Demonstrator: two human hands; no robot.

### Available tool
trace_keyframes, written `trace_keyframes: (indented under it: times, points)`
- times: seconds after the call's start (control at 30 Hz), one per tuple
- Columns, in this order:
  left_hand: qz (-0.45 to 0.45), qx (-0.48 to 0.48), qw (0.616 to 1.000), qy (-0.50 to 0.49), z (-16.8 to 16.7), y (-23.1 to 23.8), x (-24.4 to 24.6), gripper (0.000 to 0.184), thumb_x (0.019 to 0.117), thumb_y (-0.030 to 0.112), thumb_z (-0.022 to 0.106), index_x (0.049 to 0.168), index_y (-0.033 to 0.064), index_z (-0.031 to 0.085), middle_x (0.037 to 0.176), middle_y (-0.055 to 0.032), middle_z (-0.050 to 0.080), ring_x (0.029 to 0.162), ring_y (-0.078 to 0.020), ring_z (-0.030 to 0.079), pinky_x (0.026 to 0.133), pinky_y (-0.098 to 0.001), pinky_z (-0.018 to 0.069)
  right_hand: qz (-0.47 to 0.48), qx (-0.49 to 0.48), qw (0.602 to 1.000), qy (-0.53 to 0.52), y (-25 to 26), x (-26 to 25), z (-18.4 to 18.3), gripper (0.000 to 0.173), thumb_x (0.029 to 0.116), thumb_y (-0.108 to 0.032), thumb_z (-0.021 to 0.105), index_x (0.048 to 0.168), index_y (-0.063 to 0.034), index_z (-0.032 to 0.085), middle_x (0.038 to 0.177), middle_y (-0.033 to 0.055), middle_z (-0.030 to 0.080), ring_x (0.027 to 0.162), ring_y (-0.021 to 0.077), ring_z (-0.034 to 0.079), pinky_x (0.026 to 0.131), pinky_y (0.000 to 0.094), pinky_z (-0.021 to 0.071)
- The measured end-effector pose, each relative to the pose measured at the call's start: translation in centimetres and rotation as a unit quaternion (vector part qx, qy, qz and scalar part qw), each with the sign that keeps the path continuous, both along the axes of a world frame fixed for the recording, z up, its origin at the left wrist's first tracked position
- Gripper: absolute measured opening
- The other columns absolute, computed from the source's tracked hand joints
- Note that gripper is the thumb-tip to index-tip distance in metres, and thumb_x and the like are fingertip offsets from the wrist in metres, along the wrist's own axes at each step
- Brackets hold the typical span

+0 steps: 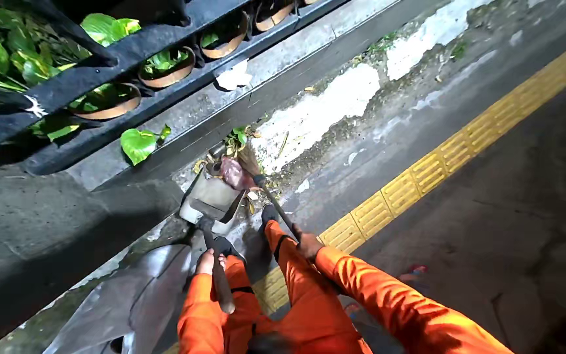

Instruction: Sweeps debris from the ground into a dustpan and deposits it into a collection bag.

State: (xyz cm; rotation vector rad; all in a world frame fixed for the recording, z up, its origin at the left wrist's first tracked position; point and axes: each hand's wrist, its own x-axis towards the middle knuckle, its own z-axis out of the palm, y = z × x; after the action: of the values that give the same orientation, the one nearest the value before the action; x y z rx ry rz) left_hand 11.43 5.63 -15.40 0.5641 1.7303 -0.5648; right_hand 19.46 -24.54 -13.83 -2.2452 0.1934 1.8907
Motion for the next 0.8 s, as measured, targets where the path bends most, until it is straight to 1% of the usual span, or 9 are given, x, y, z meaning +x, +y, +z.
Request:
trace_keyframes:
  times: [0.13,0.23,0.3,0.37,0.43,0.53,0.63,0.73,0.8]
  points:
    - [-0.01,0.009,1.0,-0.006,0.8,0.7,-0.9,0.028,0.1113,0.029,0.028,0.095,0.0103,0.042,0.061,-0.0014,0.04,0.039,-0.0072,0.037,0.034,-0.0188,0.0342,0.007,0.078,0.997,0.009,-4.6,-3.0,3.9,0.088,0.0887,-0.008,0.069,0.164,-0.0253,0.027,0.131,0.025,0.065,0.118,0.0437,0.064,0.1,0.0651,0.0487]
    - [0.0,-0.004,1.0,-0.018,0.9,1.5,-3.0,0.039,0.1114,0.036,0.025,0.091,0.009,0.044,0.058,-0.0014,0.043,0.037,-0.0071,0.039,0.033,-0.0193,0.0346,-0.007,0.034,0.999,-0.021,-9.1,-7.0,7.6,0.086,0.0908,-0.008,0.065,0.164,-0.03,0.026,0.118,0.0242,0.07,0.105,0.0428,0.069,0.094,0.0633,0.0524]
    - [0.037,-0.009,0.999,-0.033,1.1,1.9,-4.4,0.043,0.1103,0.04,0.023,0.093,0.008,0.047,0.061,-0.0031,0.048,0.038,-0.0082,0.043,0.033,-0.0198,0.0361,-0.041,-0.025,0.996,-0.069,-11.1,-8.3,8.4,0.084,0.0938,-0.01,0.061,0.165,-0.0296,0.021,0.112,0.0238,0.072,0.098,0.0418,0.071,0.091,0.0612,0.0541]
    - [0.056,-0.007,0.998,-0.03,1.6,2.1,-5.2,0.043,0.1104,0.038,0.022,0.096,0.0074,0.048,0.065,-0.0039,0.051,0.04,-0.0077,0.045,0.034,-0.0187,0.0369,-0.094,-0.082,0.985,-0.118,-11.6,-6.6,7.2,0.084,0.095,-0.009,0.059,0.166,-0.026,0.018,0.112,0.0259,0.071,0.098,0.0434,0.071,0.09,0.0611,0.0544]
    - [0.059,-0.005,0.998,-0.021,1.5,2.1,-4.9,0.042,0.111,0.037,0.021,0.097,0.0075,0.047,0.066,-0.0036,0.051,0.04,-0.0068,0.044,0.034,-0.0176,0.0368,-0.147,-0.125,0.973,-0.127,-10.8,-1.5,4.4,0.087,0.0956,-0.01,0.058,0.167,-0.0225,0.01,0.121,0.028,0.067,0.104,0.0436,0.069,0.092,0.0603,0.0534]
    - [0.039,0.001,0.999,-0.007,0.6,1.6,-4.8,0.041,0.1112,0.036,0.02,0.098,0.0072,0.047,0.066,-0.0038,0.05,0.039,-0.0072,0.043,0.034,-0.0181,0.0362,-0.182,-0.131,0.968,-0.11,-9.1,5.0,-0.5,0.078,0.0973,-0.015,0.059,0.164,-0.0139,0.018,0.123,0.0277,0.064,0.099,0.0398,0.07,0.086,0.0566,0.0562]
    - [0.026,0.011,1.0,-0.001,0.4,1.2,-4.1,0.039,0.1113,0.035,0.022,0.098,0.0074,0.046,0.065,-0.0038,0.049,0.039,-0.0073,0.043,0.033,-0.018,0.0362,-0.126,-0.098,0.985,-0.056,-6.0,3.0,-2.1,0.082,0.0941,-0.015,0.062,0.163,-0.0139,0.016,0.121,0.0266,0.064,0.098,0.0383,0.07,0.084,0.0557,0.0574]
    - [0.01,0.009,1.0,0.0,-0.2,0.8,-4.7,0.041,0.1116,0.035,0.021,0.096,0.0067,0.047,0.062,-0.0034,0.047,0.039,-0.0082,0.043,0.034,-0.0193,0.0361,-0.041,-0.053,0.998,-0.02,-3.5,-2.3,0.7,0.095,0.0888,-0.01,0.066,0.166,-0.0219,0.012,0.126,0.0282,0.065,0.113,0.0454,0.066,0.095,0.0636,0.052]
    - [0.013,0.01,1.0,-0.007,-0.8,0.7,-5.4,0.042,0.1117,0.035,0.021,0.095,0.0066,0.047,0.062,-0.0032,0.047,0.039,-0.0085,0.043,0.034,-0.0198,0.0367,-0.007,-0.002,1.0,-0.007,-3.6,-4.1,2.1,0.094,0.087,-0.01,0.069,0.165,-0.0271,0.02,0.127,0.0262,0.066,0.114,0.0454,0.065,0.097,0.0657,0.0505]
